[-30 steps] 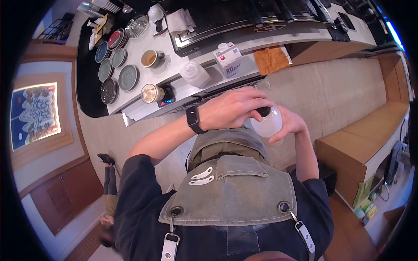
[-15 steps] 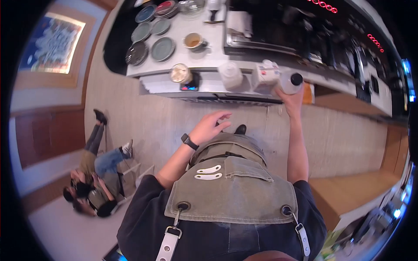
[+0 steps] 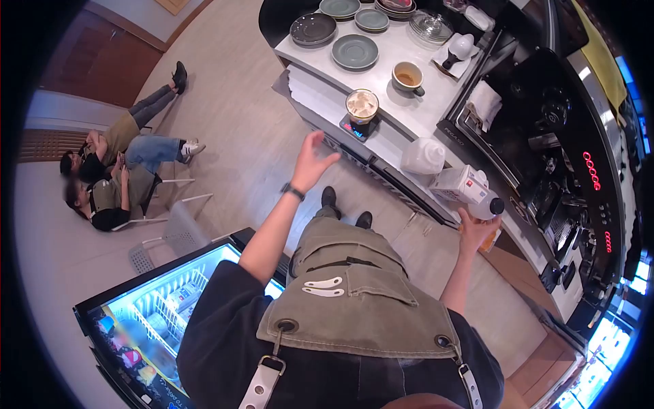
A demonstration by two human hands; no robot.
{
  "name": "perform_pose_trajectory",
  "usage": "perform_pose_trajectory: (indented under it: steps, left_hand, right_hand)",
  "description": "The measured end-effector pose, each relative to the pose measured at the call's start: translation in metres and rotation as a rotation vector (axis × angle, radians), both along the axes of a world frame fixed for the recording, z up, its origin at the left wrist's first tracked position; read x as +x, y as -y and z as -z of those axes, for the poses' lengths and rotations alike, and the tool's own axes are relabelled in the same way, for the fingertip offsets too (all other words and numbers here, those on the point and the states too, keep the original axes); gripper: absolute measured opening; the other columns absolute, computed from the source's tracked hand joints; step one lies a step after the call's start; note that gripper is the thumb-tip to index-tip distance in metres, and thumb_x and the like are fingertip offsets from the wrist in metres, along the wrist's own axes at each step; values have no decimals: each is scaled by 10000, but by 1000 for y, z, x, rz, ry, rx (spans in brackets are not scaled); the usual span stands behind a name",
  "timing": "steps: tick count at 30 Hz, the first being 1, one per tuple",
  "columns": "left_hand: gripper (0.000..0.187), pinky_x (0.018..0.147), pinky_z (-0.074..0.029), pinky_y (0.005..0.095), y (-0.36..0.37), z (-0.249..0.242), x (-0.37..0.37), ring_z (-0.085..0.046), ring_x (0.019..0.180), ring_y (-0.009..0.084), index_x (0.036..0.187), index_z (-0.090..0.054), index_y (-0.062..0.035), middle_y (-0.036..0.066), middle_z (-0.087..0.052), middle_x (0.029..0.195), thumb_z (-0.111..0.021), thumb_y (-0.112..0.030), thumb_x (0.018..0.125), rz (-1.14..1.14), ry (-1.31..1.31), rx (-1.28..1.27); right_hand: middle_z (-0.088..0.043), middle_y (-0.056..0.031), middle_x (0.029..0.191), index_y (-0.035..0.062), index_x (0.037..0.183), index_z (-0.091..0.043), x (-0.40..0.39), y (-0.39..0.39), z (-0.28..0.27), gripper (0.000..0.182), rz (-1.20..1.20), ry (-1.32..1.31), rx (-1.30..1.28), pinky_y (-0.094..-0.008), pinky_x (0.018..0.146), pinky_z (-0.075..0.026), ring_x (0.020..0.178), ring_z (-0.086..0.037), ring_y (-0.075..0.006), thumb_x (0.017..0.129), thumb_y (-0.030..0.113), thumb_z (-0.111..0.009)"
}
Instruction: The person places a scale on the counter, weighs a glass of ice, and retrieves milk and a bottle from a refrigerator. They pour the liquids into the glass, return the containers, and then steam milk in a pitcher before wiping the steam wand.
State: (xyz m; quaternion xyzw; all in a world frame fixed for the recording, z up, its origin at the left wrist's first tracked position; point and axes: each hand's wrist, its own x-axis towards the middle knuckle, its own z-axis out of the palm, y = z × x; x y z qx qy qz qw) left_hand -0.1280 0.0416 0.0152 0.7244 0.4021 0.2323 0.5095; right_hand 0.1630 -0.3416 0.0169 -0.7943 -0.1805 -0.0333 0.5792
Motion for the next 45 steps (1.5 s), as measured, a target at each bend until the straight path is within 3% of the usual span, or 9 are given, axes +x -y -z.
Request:
perform_pose_trajectory:
  steps: [3, 5, 7, 9, 11, 16, 20, 23, 45]
  left_hand:
    - [885, 1122, -396, 456, -26, 17, 62, -490, 1326, 360, 1466, -429, -86, 189, -537, 1404, -887, -204, 718, -18, 52, 160]
    - [915, 1143, -368, 463, -38, 31, 83, -461, 1334, 381, 1482, -403, -95, 189, -522, 1407, -852, -154, 687, 5, 20, 225]
    - [932, 1150, -354, 466, -52, 40, 97, -441, 1331, 395, 1497, -378, -105, 180, -515, 1406, -798, -104, 665, 61, -53, 262]
    - [823, 1136, -364, 462, -59, 31, 97, -447, 1307, 390, 1466, -431, -109, 158, -545, 1376, -688, -4, 692, 85, -36, 227]
    - [773, 1133, -360, 463, -77, 44, 93, -451, 1288, 391, 1447, -464, -109, 147, -560, 1359, -648, 31, 710, 142, 33, 232]
    - [450, 673, -528, 276, -127, 25, 95, -666, 896, 152, 1330, -569, -50, 91, -693, 1163, -621, -24, 884, -38, 186, -26]
    - [315, 474, -423, 229, -178, 1, 112, -634, 597, 101, 1255, -644, -27, 58, -737, 961, -622, -220, 1007, 136, 185, -508]
    - [316, 595, -517, 250, -197, -16, 124, -627, 628, 118, 1231, -634, 30, 96, -722, 946, -630, -209, 1024, 184, 172, -622]
    - [314, 465, -364, 194, -242, 33, 23, -635, 701, 73, 1255, -645, -54, 39, -715, 983, -636, -259, 1018, 327, 98, -578]
  right_hand:
    - [-501, -113, 1280, 28, 1383, -386, -59, 5, 7, 767, 352, -4, -279, -322, 1009, -462, 1157, -529, -197, 806, 77, -888]
    - [-541, -32, 1056, 54, 1205, -537, -114, -32, -23, 468, 108, -316, -273, -288, 911, -486, 987, -555, -141, 856, 84, -846]
    - [-654, -67, 964, 35, 1062, -647, -139, -80, -17, 250, -483, -115, -169, -317, 749, -525, 825, -630, -163, 873, 77, -805]
    - [-673, -91, 1022, 33, 1108, -650, -137, -158, -47, 295, -808, -81, -180, -319, 804, -540, 895, -665, -194, 859, 61, -806]
    - [-632, -104, 1191, 13, 1272, -573, -132, -227, -28, 542, -606, -197, -110, -335, 950, -508, 1092, -629, -212, 829, 129, -862]
    - [-462, -224, 1466, -17, 1538, -307, -110, -333, -17, 1131, -331, -46, -205, -514, 1155, -344, 1361, -447, -413, 683, 347, -951]
    - [-524, -210, 1435, -21, 1509, -335, -112, -357, -20, 1090, -249, -112, -354, -465, 1149, -366, 1343, -496, -363, 677, 287, -968]
    - [-542, -202, 1414, -15, 1464, -375, -112, -363, -13, 1026, -224, -122, -307, -450, 1124, -395, 1300, -531, -345, 677, 263, -971]
    - [-585, -198, 1362, -7, 1446, -375, 57, -492, -133, 1032, -158, -27, -134, -385, 1099, -456, 1274, -592, -298, 644, 293, -951]
